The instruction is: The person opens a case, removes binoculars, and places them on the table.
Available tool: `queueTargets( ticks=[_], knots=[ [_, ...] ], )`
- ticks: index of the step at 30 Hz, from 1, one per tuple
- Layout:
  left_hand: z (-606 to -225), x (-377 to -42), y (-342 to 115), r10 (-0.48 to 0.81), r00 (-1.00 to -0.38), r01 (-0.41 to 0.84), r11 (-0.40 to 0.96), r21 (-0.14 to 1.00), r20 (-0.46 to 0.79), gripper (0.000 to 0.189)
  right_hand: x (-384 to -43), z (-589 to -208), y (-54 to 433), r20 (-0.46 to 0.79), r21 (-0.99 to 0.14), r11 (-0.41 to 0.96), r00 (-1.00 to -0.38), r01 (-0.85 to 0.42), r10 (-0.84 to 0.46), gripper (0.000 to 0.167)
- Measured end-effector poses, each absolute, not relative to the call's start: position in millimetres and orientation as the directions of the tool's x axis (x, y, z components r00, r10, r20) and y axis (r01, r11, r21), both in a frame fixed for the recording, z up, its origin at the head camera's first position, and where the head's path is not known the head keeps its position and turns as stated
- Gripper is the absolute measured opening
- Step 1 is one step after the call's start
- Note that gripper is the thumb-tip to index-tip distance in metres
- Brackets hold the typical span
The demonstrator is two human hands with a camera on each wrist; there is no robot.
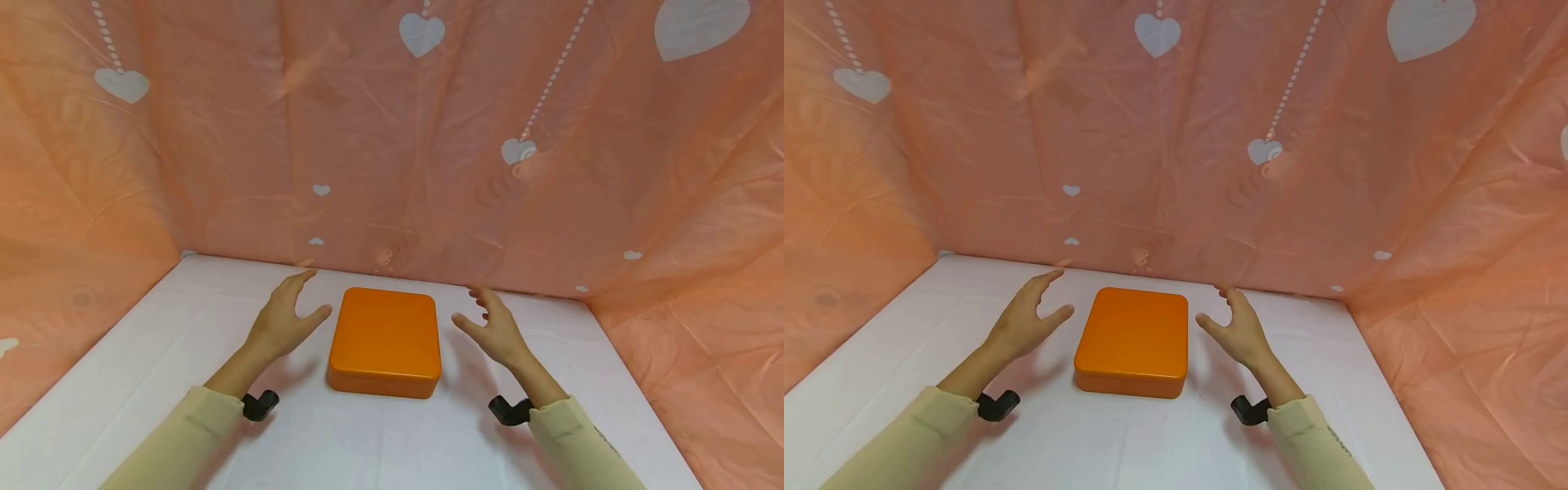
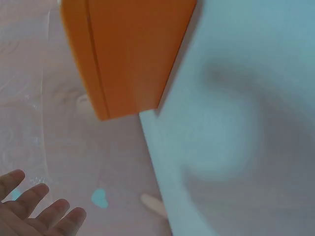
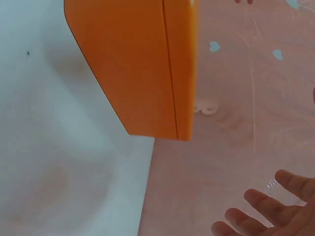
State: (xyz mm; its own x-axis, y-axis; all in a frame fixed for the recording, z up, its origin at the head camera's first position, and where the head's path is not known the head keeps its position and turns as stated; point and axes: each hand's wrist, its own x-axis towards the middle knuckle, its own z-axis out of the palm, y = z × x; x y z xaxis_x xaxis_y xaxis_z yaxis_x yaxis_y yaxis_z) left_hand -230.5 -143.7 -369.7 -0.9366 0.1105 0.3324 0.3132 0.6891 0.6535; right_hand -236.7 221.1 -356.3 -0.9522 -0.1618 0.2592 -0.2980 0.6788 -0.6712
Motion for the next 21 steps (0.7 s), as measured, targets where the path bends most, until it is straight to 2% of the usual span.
queueTargets(
  ticks=[11,16,21],
  knots=[
    [-387.9,-215.2,-127.3,0.158,-0.968,0.251,0.609,0.752,0.194,0.075,-224.6,-369.5,201.9,0.223,-0.715,0.630,-0.953,-0.304,-0.207,0.065],
    [-394.5,-210.3,-120.9,0.190,-0.974,0.212,0.563,0.799,0.125,0.084,-217.1,-378.1,192.0,0.163,-0.733,0.620,-0.957,-0.280,-0.240,0.070],
    [-401.2,-207.4,-113.6,0.190,-0.980,0.156,0.574,0.804,0.055,0.096,-206.6,-385.1,181.9,0.074,-0.728,0.651,-0.968,-0.216,-0.238,0.081]
  ],
)
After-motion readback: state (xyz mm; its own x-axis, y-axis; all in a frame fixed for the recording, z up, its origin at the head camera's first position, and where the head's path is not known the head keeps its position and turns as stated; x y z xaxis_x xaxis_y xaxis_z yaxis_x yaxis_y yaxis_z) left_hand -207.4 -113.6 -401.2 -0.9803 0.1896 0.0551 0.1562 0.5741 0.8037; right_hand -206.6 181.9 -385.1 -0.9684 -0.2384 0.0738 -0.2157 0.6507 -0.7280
